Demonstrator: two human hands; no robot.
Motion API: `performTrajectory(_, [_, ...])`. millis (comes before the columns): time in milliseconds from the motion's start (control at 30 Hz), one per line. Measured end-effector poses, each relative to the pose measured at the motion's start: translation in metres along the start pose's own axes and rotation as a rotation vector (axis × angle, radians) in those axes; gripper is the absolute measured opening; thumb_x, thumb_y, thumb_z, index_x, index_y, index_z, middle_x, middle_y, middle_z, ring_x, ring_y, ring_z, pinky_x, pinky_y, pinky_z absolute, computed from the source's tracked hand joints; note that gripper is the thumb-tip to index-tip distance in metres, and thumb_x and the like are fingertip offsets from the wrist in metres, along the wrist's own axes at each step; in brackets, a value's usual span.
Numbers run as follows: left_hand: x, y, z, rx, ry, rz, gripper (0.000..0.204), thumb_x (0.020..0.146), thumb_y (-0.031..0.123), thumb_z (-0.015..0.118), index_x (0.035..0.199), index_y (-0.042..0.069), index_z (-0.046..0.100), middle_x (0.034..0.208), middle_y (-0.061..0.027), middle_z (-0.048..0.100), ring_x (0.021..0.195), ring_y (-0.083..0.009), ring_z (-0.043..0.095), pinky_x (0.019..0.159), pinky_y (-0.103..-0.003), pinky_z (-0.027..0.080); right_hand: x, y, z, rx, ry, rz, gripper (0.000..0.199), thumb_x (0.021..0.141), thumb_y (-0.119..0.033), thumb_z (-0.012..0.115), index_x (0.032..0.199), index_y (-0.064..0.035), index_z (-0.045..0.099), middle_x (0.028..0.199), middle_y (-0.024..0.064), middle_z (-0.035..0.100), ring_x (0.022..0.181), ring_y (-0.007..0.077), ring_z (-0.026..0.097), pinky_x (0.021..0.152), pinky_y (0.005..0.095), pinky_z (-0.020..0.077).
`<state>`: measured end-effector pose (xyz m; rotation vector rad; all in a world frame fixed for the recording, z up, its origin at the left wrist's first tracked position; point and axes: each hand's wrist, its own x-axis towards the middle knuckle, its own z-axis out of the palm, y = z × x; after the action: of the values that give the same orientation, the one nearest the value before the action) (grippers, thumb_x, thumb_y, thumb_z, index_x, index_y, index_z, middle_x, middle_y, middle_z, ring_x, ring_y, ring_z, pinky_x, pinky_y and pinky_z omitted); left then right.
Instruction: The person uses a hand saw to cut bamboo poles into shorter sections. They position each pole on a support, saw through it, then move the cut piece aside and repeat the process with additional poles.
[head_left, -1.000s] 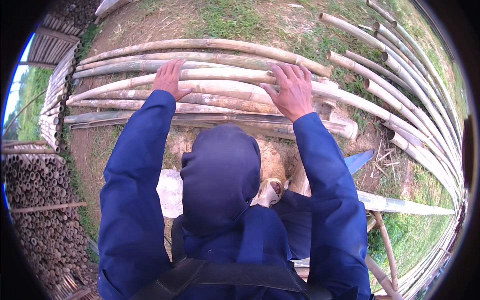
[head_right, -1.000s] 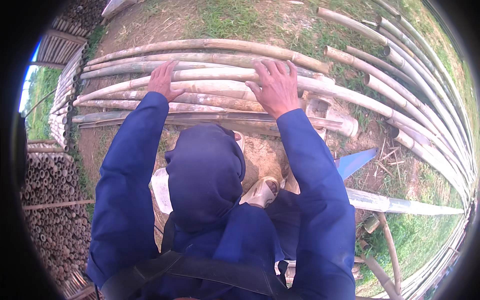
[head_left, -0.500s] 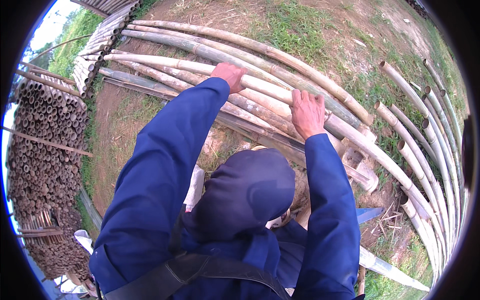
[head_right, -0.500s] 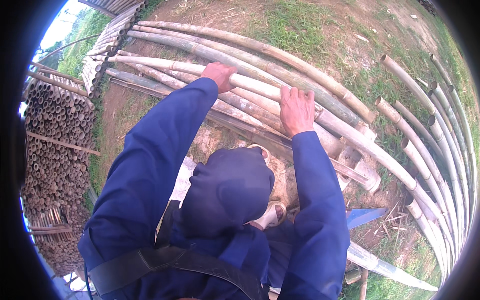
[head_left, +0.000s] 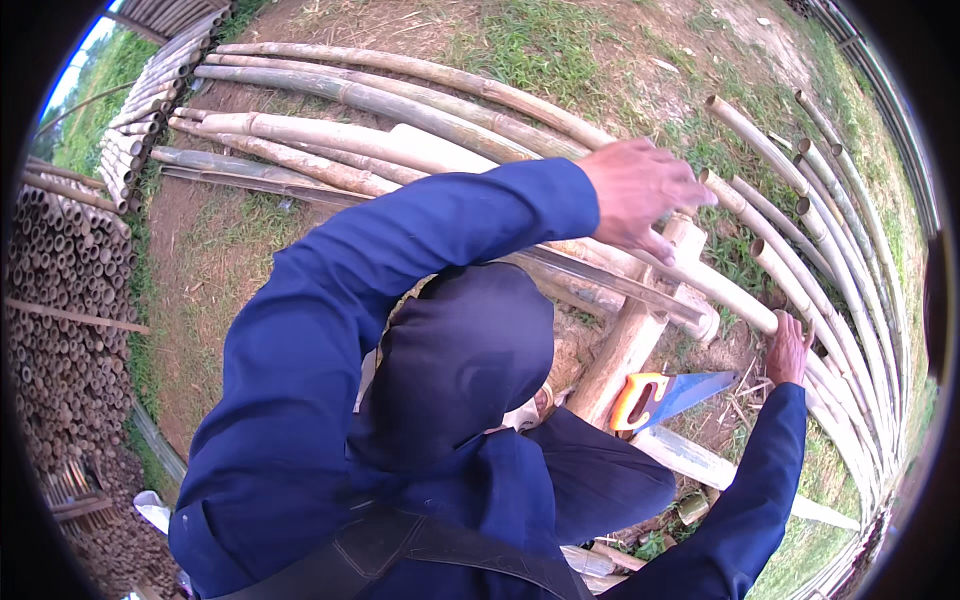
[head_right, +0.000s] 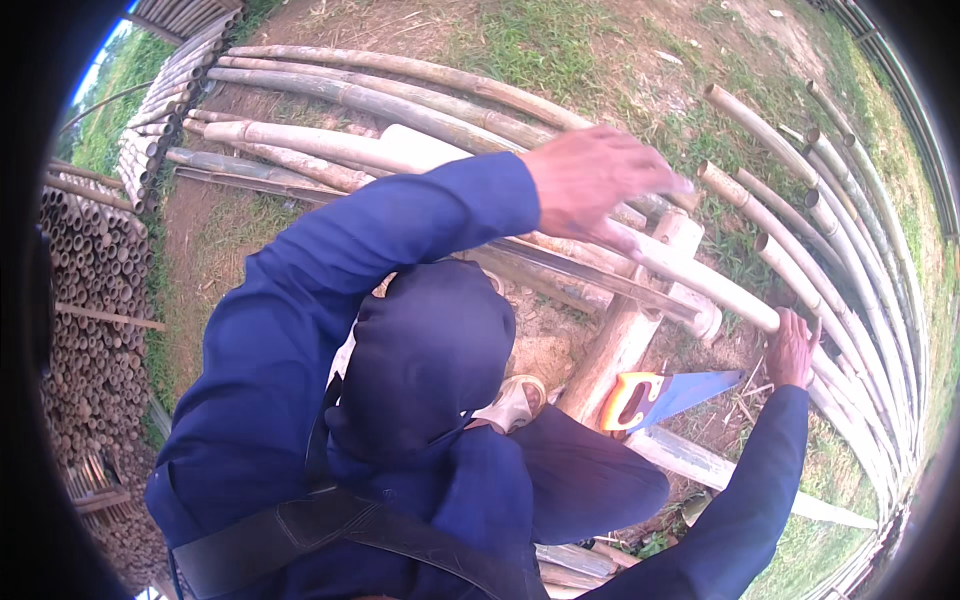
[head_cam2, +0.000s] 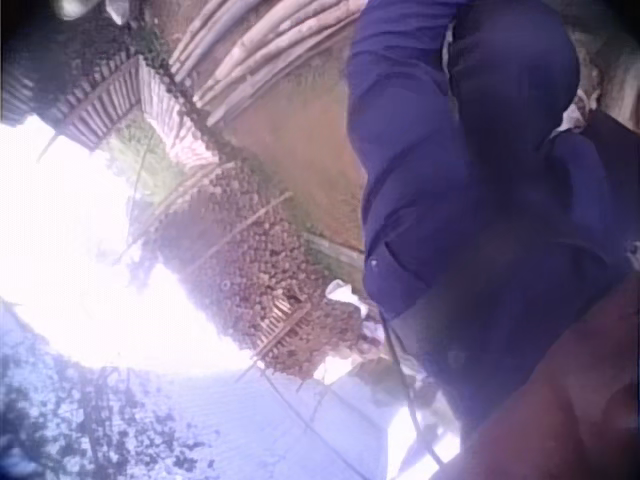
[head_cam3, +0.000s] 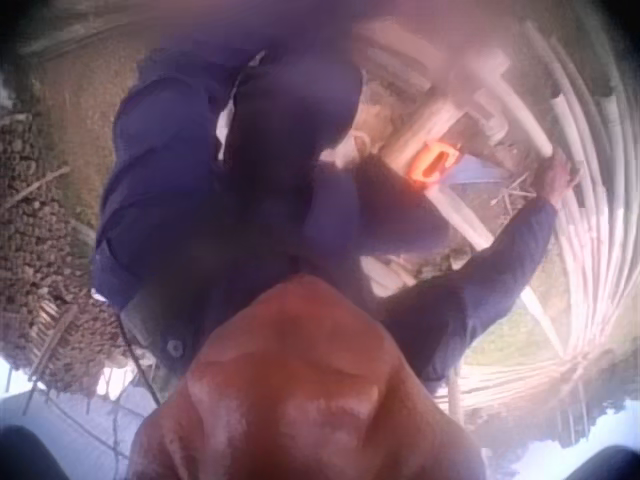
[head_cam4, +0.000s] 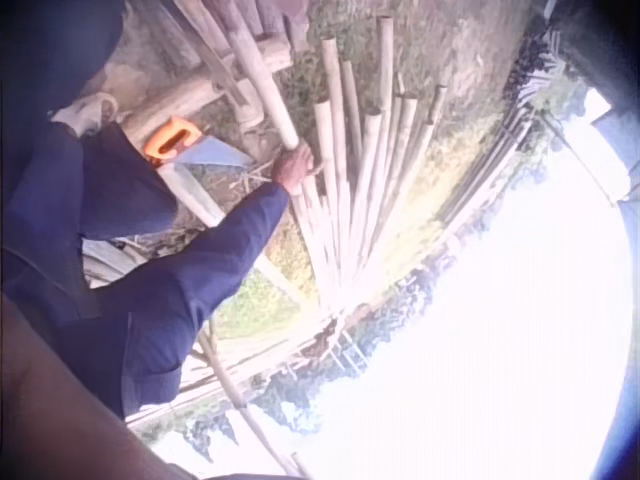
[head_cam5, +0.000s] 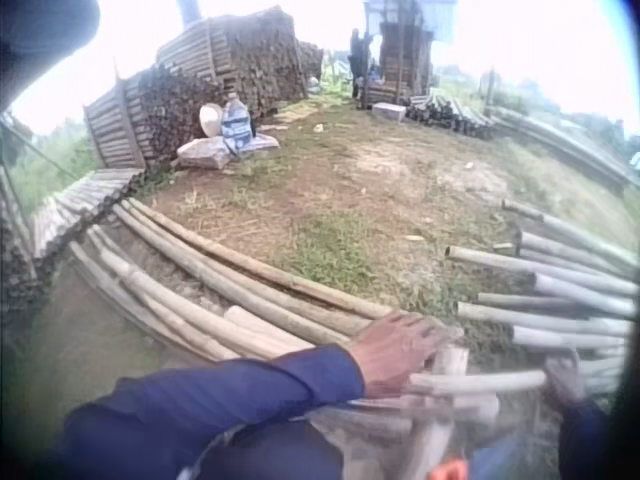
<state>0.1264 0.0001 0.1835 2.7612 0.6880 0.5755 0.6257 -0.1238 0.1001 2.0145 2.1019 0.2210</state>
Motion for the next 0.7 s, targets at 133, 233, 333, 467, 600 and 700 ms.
performTrajectory(133, [-0.127, -0.049, -0.077, 0.101, 0.033, -0.263, 0.095, 0.072, 0.045, 0.086, 0.153, 0.013, 0.047, 0.151, -0.0156, 0.053, 0.140, -0.0361, 0.049, 0.120, -0.046, 0.037, -0.053, 0.050, -0.006, -0.146, -0.076, 0.314, 0.104, 0.082, -0.006, 0.074, 0.164, -0.0347, 0.017, 0.166, 0.0078, 0.032, 0.155, 0.0341, 0.027, 0.123, 0.0679, 0.0127])
performTrajectory(233, [-0.214, -0.068, -0.039, 0.338, -0.231, -0.485, 0.107, 0.067, 0.055, 0.087, 0.155, 0.016, 0.043, 0.156, -0.0123, 0.047, 0.144, -0.0358, 0.043, 0.118, -0.048, 0.035, -0.079, 0.019, -0.027, 0.040, 0.087, 0.423, 0.091, 0.091, -0.011, 0.072, 0.164, -0.0335, 0.021, 0.163, 0.0096, 0.037, 0.151, 0.0326, 0.035, 0.122, 0.0684, 0.0190])
performTrajectory(333, [-0.268, -0.112, 0.026, 0.372, -0.340, -0.358, 0.092, 0.077, 0.050, 0.080, 0.155, 0.020, 0.043, 0.154, -0.0109, 0.049, 0.142, -0.0330, 0.044, 0.115, -0.047, 0.035, -0.144, -0.016, -0.026, 0.168, 0.226, 0.472, 0.084, 0.092, -0.013, 0.070, 0.162, -0.0295, 0.027, 0.156, 0.0090, 0.046, 0.145, 0.0312, 0.043, 0.122, 0.0631, 0.0226])
performTrajectory(467, [-0.286, -0.158, 0.076, 0.529, -0.360, -0.323, 0.079, 0.084, 0.048, 0.075, 0.151, 0.019, 0.047, 0.144, -0.0110, 0.055, 0.131, -0.0303, 0.051, 0.109, -0.046, 0.039, -0.278, -0.040, -0.019, 0.224, 0.226, 0.646, 0.079, 0.091, -0.014, 0.071, 0.160, -0.0255, 0.034, 0.151, 0.0085, 0.051, 0.143, 0.0297, 0.045, 0.122, 0.0589, 0.0232])
performTrajectory(600, [-0.264, -0.185, 0.099, 0.533, -0.340, -0.287, 0.076, 0.085, 0.049, 0.074, 0.149, 0.018, 0.049, 0.141, -0.0111, 0.056, 0.127, -0.0296, 0.052, 0.106, -0.046, 0.040, -0.457, -0.057, -0.030, 0.330, 0.367, 0.951, 0.058, 0.093, -0.013, 0.069, 0.148, -0.0180, 0.052, 0.126, 0.0166, 0.069, 0.109, 0.0347, 0.070, 0.095, 0.0439, 0.0552])
performTrajectory(700, [-0.249, -0.208, 0.109, 0.524, -0.354, -0.302, 0.074, 0.085, 0.049, 0.074, 0.148, 0.017, 0.050, 0.139, -0.0112, 0.057, 0.124, -0.0290, 0.053, 0.104, -0.045, 0.041, -0.560, -0.086, -0.050, 0.261, 0.342, 1.334, 0.038, 0.095, -0.018, 0.067, 0.133, -0.0141, 0.066, 0.107, 0.0154, 0.076, 0.099, 0.0350, 0.073, 0.090, 0.0419, 0.0566])
